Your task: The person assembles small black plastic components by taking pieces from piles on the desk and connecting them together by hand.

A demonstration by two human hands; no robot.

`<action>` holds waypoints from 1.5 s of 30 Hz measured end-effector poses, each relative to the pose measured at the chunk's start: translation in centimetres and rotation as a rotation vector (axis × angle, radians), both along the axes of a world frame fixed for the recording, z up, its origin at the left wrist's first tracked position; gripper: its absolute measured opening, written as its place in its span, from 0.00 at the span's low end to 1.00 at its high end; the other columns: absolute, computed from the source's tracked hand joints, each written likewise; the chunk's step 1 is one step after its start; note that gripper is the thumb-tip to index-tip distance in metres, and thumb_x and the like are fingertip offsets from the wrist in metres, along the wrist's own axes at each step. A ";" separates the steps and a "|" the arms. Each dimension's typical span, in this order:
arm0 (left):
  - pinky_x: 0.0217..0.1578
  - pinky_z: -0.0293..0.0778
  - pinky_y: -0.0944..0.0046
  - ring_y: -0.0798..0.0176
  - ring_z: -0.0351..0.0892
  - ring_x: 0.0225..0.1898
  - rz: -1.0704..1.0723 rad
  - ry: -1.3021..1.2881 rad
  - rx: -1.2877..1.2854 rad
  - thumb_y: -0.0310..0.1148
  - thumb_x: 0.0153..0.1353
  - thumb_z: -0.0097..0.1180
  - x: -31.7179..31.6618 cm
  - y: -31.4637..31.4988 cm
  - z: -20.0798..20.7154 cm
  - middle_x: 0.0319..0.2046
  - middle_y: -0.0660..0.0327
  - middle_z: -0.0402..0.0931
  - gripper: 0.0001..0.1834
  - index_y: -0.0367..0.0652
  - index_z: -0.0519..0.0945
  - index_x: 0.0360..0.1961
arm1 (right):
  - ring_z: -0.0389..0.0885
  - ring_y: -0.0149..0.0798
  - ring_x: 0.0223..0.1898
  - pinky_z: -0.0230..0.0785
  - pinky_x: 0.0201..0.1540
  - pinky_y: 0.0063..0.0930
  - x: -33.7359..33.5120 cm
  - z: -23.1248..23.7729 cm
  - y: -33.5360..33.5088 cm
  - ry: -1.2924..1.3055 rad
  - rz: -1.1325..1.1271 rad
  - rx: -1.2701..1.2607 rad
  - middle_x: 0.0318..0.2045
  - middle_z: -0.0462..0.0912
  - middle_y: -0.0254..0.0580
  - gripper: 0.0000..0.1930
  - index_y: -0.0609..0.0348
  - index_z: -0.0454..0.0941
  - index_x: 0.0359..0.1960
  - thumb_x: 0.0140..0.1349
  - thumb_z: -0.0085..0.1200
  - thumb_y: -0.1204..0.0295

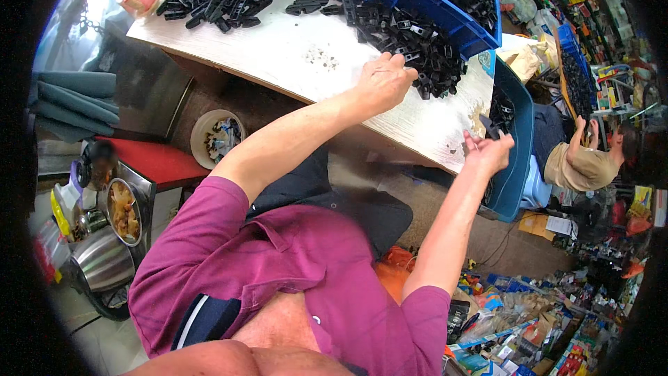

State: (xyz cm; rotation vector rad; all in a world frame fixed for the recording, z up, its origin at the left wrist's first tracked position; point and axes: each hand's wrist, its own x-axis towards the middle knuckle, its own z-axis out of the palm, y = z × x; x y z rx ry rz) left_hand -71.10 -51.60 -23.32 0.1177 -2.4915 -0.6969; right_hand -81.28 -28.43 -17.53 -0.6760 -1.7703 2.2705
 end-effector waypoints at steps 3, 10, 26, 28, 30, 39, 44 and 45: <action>0.35 0.76 0.48 0.48 0.75 0.42 0.051 0.100 -0.031 0.25 0.53 0.54 0.5 0.0 -0.1 0.34 0.51 0.74 0.08 0.45 0.81 0.34 | 0.69 0.46 0.19 0.79 0.28 0.63 0.3 0.2 0.9 0.030 -0.094 0.051 0.13 0.61 0.45 0.20 0.65 0.68 0.28 0.63 0.50 0.56; 0.33 0.75 0.44 0.45 0.81 0.36 -0.060 0.070 0.388 0.29 0.61 0.53 1.1 0.1 -0.4 0.31 0.47 0.79 0.04 0.41 0.73 0.34 | 0.66 0.35 0.10 0.79 0.23 0.48 4.1 -1.9 -3.8 -0.013 0.521 0.085 0.08 0.61 0.33 0.15 0.60 0.79 0.41 0.62 0.59 0.60; 0.16 0.63 0.66 0.69 0.68 0.17 -0.237 -0.360 1.283 0.37 0.65 0.43 1.7 0.1 2.1 0.19 0.61 0.74 0.16 0.38 0.78 0.43 | 0.60 0.25 0.08 0.57 0.12 0.22 7.4 -2.7 -8.6 0.091 0.940 0.230 0.09 0.65 0.29 0.14 0.60 0.80 0.38 0.68 0.57 0.60; 0.13 0.59 0.67 0.69 0.66 0.15 -0.234 -0.435 1.343 0.35 0.65 0.43 1.9 0.0 2.4 0.19 0.61 0.73 0.14 0.38 0.78 0.40 | 0.60 0.24 0.09 0.56 0.12 0.22 7.4 -2.7 -8.7 0.079 0.961 0.247 0.10 0.66 0.28 0.14 0.59 0.80 0.37 0.68 0.57 0.60; 0.13 0.57 0.68 0.69 0.65 0.14 -0.252 -0.438 1.393 0.36 0.65 0.43 2.0 -0.3 2.4 0.18 0.61 0.73 0.13 0.38 0.77 0.39 | 0.60 0.24 0.09 0.56 0.12 0.22 7.8 -2.7 -9.1 0.084 0.961 0.254 0.10 0.65 0.28 0.14 0.59 0.79 0.37 0.68 0.56 0.59; 0.29 0.76 0.51 0.49 0.81 0.26 0.102 -0.074 0.416 0.42 0.68 0.47 3.5 -2.6 -0.6 0.27 0.50 0.82 0.16 0.39 0.77 0.40 | 0.59 0.28 0.07 0.65 0.11 0.29 8.7 -3.3 -10.5 0.126 0.925 0.266 0.07 0.60 0.30 0.18 0.56 0.71 0.29 0.71 0.48 0.56; 0.43 0.74 0.48 0.46 0.74 0.46 0.653 -0.002 -0.159 0.33 0.58 0.57 5.1 -14.0 0.8 0.42 0.53 0.75 0.12 0.41 0.81 0.42 | 0.58 0.30 0.07 0.70 0.12 0.33 9.1 -3.0 -10.5 0.095 0.823 0.165 0.07 0.58 0.31 0.19 0.55 0.67 0.26 0.72 0.45 0.57; 0.36 0.74 0.51 0.50 0.73 0.44 0.670 0.109 -0.307 0.30 0.53 0.55 5.1 -16.0 -0.8 0.38 0.55 0.74 0.06 0.44 0.79 0.33 | 0.57 0.29 0.07 0.70 0.12 0.32 9.3 -2.9 -10.9 0.087 0.812 0.173 0.07 0.57 0.30 0.18 0.55 0.67 0.26 0.72 0.44 0.57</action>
